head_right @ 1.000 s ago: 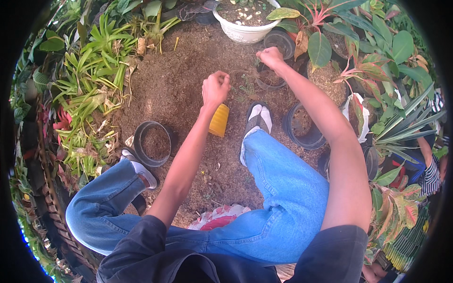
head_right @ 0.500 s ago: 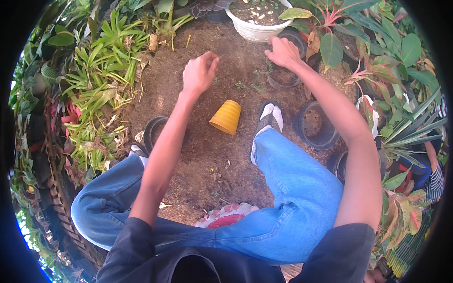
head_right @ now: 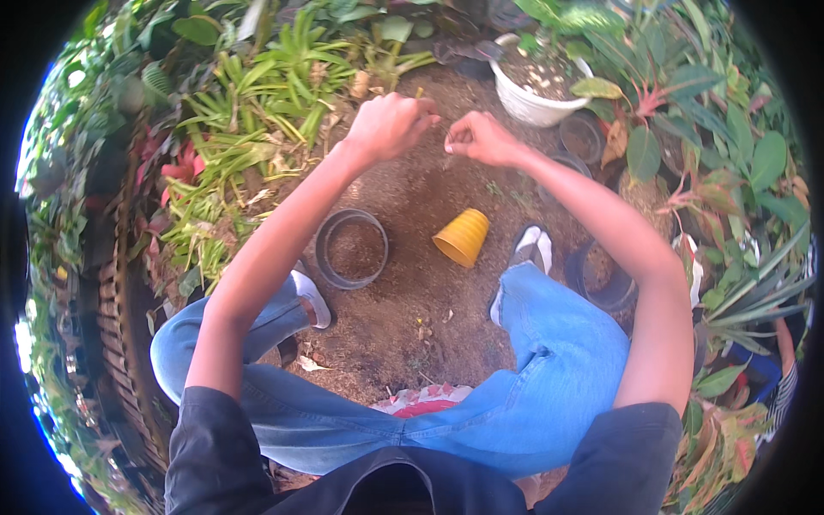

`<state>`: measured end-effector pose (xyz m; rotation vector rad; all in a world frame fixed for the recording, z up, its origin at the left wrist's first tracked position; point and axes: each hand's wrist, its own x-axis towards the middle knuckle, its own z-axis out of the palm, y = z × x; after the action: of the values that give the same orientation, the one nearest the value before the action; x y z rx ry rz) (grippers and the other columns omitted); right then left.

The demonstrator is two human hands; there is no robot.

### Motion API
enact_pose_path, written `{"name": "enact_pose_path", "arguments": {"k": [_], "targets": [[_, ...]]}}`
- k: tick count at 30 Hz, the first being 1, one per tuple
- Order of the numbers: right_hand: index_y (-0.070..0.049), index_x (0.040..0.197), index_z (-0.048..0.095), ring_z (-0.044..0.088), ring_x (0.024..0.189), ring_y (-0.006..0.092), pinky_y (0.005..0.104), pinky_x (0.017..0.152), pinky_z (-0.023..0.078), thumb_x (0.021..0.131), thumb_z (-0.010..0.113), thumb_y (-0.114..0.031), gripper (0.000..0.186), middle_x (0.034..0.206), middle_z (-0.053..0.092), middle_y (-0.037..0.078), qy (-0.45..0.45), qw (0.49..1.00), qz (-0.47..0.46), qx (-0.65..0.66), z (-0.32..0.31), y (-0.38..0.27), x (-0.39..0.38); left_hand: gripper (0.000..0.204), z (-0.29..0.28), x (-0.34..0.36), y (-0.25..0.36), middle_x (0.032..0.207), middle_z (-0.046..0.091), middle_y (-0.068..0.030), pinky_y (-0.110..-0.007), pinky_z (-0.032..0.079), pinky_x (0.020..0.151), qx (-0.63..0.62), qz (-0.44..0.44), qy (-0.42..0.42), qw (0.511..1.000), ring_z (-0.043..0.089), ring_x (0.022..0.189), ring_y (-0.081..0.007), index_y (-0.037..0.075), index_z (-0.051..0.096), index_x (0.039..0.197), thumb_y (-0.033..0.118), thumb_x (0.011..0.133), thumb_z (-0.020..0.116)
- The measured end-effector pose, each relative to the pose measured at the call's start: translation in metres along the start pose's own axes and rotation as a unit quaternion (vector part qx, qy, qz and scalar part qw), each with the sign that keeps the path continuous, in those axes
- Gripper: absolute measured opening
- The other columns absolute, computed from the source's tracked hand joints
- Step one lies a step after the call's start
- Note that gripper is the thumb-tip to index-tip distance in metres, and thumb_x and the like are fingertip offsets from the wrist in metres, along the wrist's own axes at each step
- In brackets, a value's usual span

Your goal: The person fills a black pot with soil using a yellow plastic cup and then places a small seedling into the soil by hand.

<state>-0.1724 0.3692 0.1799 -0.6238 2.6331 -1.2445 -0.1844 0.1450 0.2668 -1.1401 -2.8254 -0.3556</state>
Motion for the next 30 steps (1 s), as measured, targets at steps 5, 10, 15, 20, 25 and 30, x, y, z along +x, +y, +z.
{"name": "enact_pose_path", "arguments": {"k": [5, 10, 15, 20, 25, 30], "targets": [[-0.002, 0.092, 0.075, 0.067, 0.073, 0.0134, 0.0320, 0.069, 0.052, 0.086, 0.074, -0.013, 0.013, 0.075, 0.072, 0.008, -0.057, 0.998, -0.014, -0.034, 0.015, -0.043, 0.019, 0.035, -0.043, -0.031, -0.023, 0.087, 0.073, -0.0191, -0.052, 0.057, 0.076, -0.020, -0.107, 0.050, 0.993, 0.071, 0.083, -0.0396, 0.013, 0.073, 0.109, 0.042, 0.100, 0.055], [-0.002, 0.094, 0.076, 0.068, 0.072, 0.0139, 0.0319, 0.068, 0.052, 0.085, 0.074, -0.012, 0.013, 0.076, 0.073, 0.010, -0.104, 0.993, -0.011, -0.051, 0.036, -0.092, 0.040, 0.036, -0.041, -0.104, -0.091, 0.091, 0.073, -0.0203, -0.046, 0.055, 0.081, -0.153, -0.284, 0.333, 0.886, 0.072, 0.087, -0.0359, 0.006, 0.072, 0.110, 0.037, 0.101, 0.054], [-0.002, 0.095, 0.077, 0.066, 0.075, 0.0089, 0.0284, 0.071, 0.054, 0.086, 0.078, -0.011, 0.013, 0.081, 0.074, 0.005, -0.153, 0.987, -0.030, -0.037, 0.058, -0.111, 0.041, 0.026, 0.048, -0.217, -0.088, 0.094, 0.071, -0.0186, -0.045, 0.051, 0.080, -0.222, -0.532, 0.479, 0.662, 0.068, 0.087, -0.0357, 0.003, 0.070, 0.109, 0.023, 0.100, 0.055], [-0.003, 0.094, 0.078, 0.070, 0.077, 0.0133, 0.0310, 0.073, 0.055, 0.083, 0.078, -0.010, 0.013, 0.082, 0.076, 0.009, -0.189, 0.980, -0.055, -0.033, 0.113, -0.134, 0.045, 0.034, 0.169, -0.299, -0.059, 0.117, 0.070, -0.0207, -0.045, 0.049, 0.097, -0.286, -0.644, 0.405, 0.583, 0.065, 0.112, -0.0370, 0.004, 0.068, 0.124, 0.022, 0.100, 0.052], [0.000, 0.090, 0.076, 0.071, 0.076, 0.0141, 0.0306, 0.072, 0.056, 0.082, 0.077, -0.005, 0.009, 0.080, 0.076, 0.009, -0.219, 0.973, -0.065, -0.024, 0.164, -0.146, 0.043, 0.042, 0.208, -0.303, -0.046, 0.125, 0.068, -0.0197, -0.044, 0.046, 0.102, -0.370, -0.568, 0.419, 0.605, 0.061, 0.121, -0.0365, 0.009, 0.064, 0.132, 0.032, 0.107, 0.041], [0.002, 0.085, 0.074, 0.073, 0.073, 0.0165, 0.0313, 0.069, 0.057, 0.079, 0.076, -0.002, 0.007, 0.077, 0.075, 0.011, -0.179, 0.980, -0.065, -0.059, 0.209, -0.116, 0.048, 0.041, 0.219, -0.290, -0.033, 0.126, 0.067, -0.0182, -0.045, 0.046, 0.101, -0.386, -0.559, 0.407, 0.611, 0.061, 0.121, -0.0374, 0.012, 0.060, 0.134, 0.034, 0.109, 0.037]]}}
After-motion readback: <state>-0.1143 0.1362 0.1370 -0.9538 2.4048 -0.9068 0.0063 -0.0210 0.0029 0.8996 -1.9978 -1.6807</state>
